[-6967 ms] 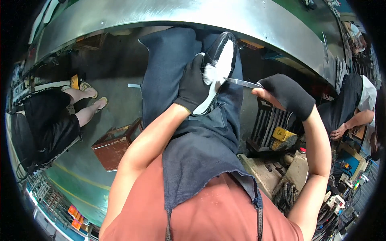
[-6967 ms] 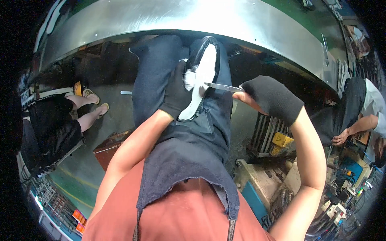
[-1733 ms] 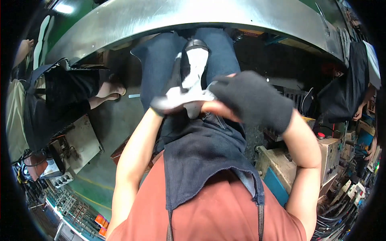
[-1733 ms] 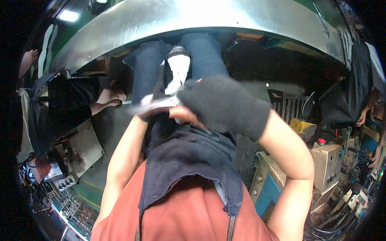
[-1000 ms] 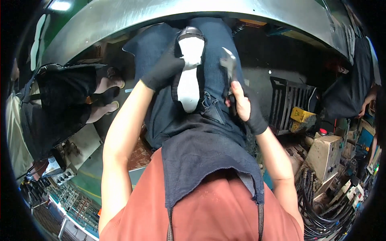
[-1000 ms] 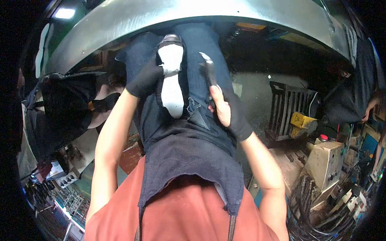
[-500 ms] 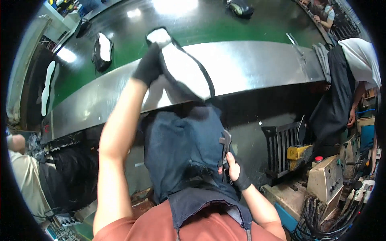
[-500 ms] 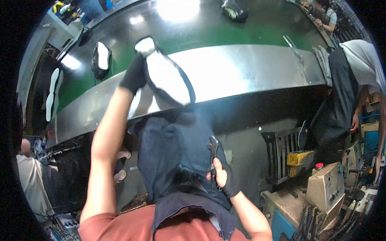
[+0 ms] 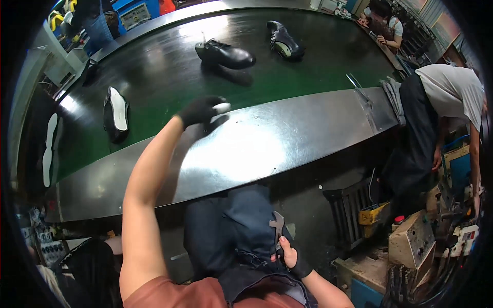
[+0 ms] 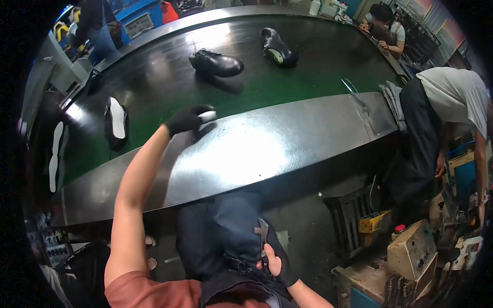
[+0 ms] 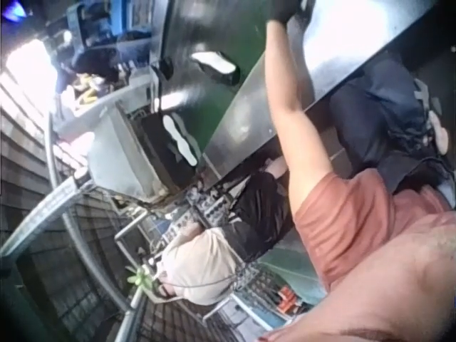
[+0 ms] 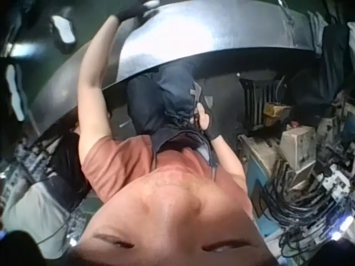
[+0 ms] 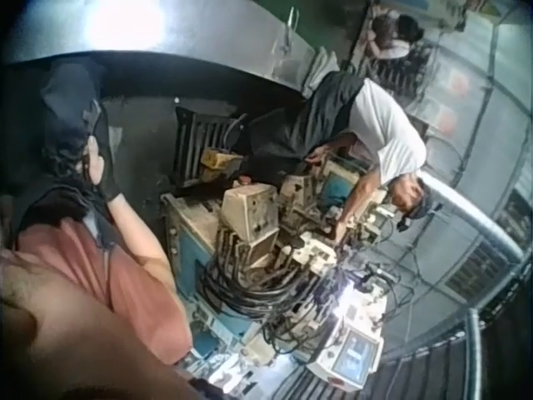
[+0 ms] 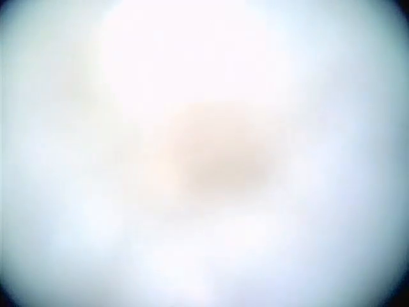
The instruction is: Manually assemble shoe components using tools and a conveyor belt system.
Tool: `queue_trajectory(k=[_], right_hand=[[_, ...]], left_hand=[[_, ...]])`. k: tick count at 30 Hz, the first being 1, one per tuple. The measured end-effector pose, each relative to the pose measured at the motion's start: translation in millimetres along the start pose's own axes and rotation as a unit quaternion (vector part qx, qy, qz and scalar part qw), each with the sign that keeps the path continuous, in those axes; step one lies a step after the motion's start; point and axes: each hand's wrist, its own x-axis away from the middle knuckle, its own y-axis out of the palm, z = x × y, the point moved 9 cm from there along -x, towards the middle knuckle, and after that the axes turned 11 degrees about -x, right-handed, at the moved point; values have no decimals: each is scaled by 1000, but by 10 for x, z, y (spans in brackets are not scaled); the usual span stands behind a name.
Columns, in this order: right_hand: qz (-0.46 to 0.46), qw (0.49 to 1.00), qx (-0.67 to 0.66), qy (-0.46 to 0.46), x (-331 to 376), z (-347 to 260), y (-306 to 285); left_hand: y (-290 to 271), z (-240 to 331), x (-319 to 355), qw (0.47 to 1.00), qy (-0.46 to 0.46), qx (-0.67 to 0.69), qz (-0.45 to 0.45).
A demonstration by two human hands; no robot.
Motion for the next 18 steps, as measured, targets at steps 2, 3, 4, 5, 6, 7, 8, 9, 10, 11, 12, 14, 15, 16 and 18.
queue_trajectory(k=[2,3,4,5,6,7,8,9,10,11,12,14,15,16,18], right_hand=[[-35,999,-35,-18,83,-166,146],[-34,999,-32,-18,126,-216,184],[-39,995,-38,-82,188,-356,209],[-73,986,-34,-144,231,-516,327],[-66,986,-34,-146,230,-545,328],[-71,980,-30,-183,258,-638,353],[-83,972,-24,-219,287,-741,424],[-100,961,-7,-258,354,-906,508],[-117,948,13,-296,454,-1146,600],[-147,918,-1,-369,651,-1529,741],[-76,921,-11,-382,793,-1798,755],[-44,881,-67,-465,1287,-2315,707],[-26,826,-209,-523,1518,-2449,600],[-25,775,-143,-615,1935,-2769,661],[-55,638,-141,-755,2728,-3007,502]], left_hand=[[-353,-309,274,984,30,-82,158],[-588,-492,479,954,32,-128,271],[-851,-161,841,837,65,-356,410],[-1146,-656,1164,788,39,-374,487],[-1298,-940,1303,788,-91,-400,459],[-1432,-1183,1541,772,-218,-422,423],[-1554,-1628,1772,783,-286,-366,413],[-1605,-2093,1981,788,-353,-308,400],[-1579,-2361,2097,786,-356,-308,401],[-1530,-2652,2239,783,-373,-252,429],[-1469,-2837,2339,779,-387,-192,455],[-1440,-2804,2300,766,-409,-199,454],[-1426,-2786,2183,761,-440,-168,446],[-1411,-2811,2168,752,-465,-147,443],[-1525,-3271,2210,737,-438,-164,488]])
